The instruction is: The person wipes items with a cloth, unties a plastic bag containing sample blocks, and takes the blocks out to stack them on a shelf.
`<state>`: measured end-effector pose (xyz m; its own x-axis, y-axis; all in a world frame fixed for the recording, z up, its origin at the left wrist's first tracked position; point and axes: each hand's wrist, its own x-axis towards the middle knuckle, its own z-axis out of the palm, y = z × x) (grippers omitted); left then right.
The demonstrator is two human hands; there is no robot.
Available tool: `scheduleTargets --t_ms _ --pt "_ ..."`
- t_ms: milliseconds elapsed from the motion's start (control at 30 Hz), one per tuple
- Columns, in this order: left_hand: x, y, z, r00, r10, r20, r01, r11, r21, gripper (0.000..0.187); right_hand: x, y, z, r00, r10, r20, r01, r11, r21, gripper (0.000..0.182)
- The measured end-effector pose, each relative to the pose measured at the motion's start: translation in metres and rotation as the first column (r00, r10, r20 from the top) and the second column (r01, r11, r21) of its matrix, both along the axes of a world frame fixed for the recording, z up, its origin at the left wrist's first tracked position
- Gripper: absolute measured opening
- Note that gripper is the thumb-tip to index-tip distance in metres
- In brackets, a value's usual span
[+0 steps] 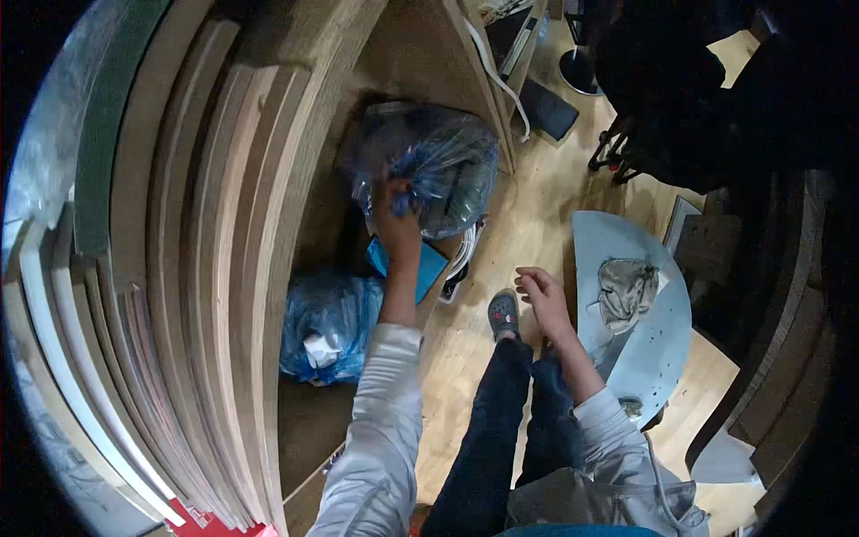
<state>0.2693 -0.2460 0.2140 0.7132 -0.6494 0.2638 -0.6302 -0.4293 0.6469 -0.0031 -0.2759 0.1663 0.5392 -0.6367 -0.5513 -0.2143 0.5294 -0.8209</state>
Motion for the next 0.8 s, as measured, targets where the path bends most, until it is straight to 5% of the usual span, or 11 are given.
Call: scheduleTargets --t_ms 33,67,167,200,300,333,400,433,567,700,800 --pt "-0.002 0.006 -0.005 0.969 -0.025 -0.246 -0.013 0.988 -0.152 0.033 0.010 -0.011 0.008 1.000 0.007 0.023 -0.006 1.000 -0.028 0.025" --pt "0.000 0.005 -0.011 0.969 -0.034 -0.246 -0.002 0.990 -0.144 0.033 0.021 -0.021 0.012 1.000 -0.003 0.024 0.004 1.000 -0.021 0.025" --pt "0.001 0.003 -0.021 0.797 0.519 -0.309 -0.527 0.847 0.067 0.039 0.050 -0.051 0.024 0.997 0.014 0.080 -0.006 0.995 -0.099 0.025" --pt "0.005 0.002 -0.016 0.796 0.523 -0.305 -0.528 0.846 0.074 0.039 0.058 -0.060 0.030 0.995 0.016 0.102 -0.004 0.993 -0.119 0.025" --pt "0.012 -0.012 0.009 0.658 0.154 -0.737 -0.481 0.839 -0.254 0.043 0.077 -0.072 0.043 0.989 0.009 0.144 0.012 0.990 -0.144 0.025" --pt "0.011 -0.013 0.012 0.658 0.158 -0.737 -0.477 0.844 -0.245 0.043 0.081 -0.074 0.045 0.987 -0.002 0.158 0.025 0.990 -0.141 0.025" --pt "0.000 -0.020 0.007 0.945 0.204 -0.256 -0.271 0.925 -0.264 0.049 0.088 -0.080 0.050 0.983 -0.022 0.183 0.049 0.988 -0.145 0.025" --pt "-0.006 -0.023 0.005 0.983 0.182 0.024 -0.172 0.958 -0.231 0.052 0.091 -0.081 0.053 0.984 -0.025 0.178 0.051 0.988 -0.143 0.025" --pt "-0.015 -0.026 -0.009 0.891 0.283 -0.355 -0.400 0.859 -0.320 0.051 0.107 -0.084 0.070 0.982 -0.002 0.187 0.041 0.978 -0.206 0.025" --pt "-0.005 -0.006 0.012 0.837 0.198 -0.509 -0.222 0.975 0.015 0.042 0.140 -0.086 0.088 0.965 0.099 0.242 0.018 0.898 -0.439 0.025" --pt "-0.007 -0.004 0.034 0.804 0.193 -0.562 -0.238 0.971 -0.008 0.039 0.166 -0.083 0.090 0.968 0.205 0.142 -0.058 0.739 -0.671 0.021"
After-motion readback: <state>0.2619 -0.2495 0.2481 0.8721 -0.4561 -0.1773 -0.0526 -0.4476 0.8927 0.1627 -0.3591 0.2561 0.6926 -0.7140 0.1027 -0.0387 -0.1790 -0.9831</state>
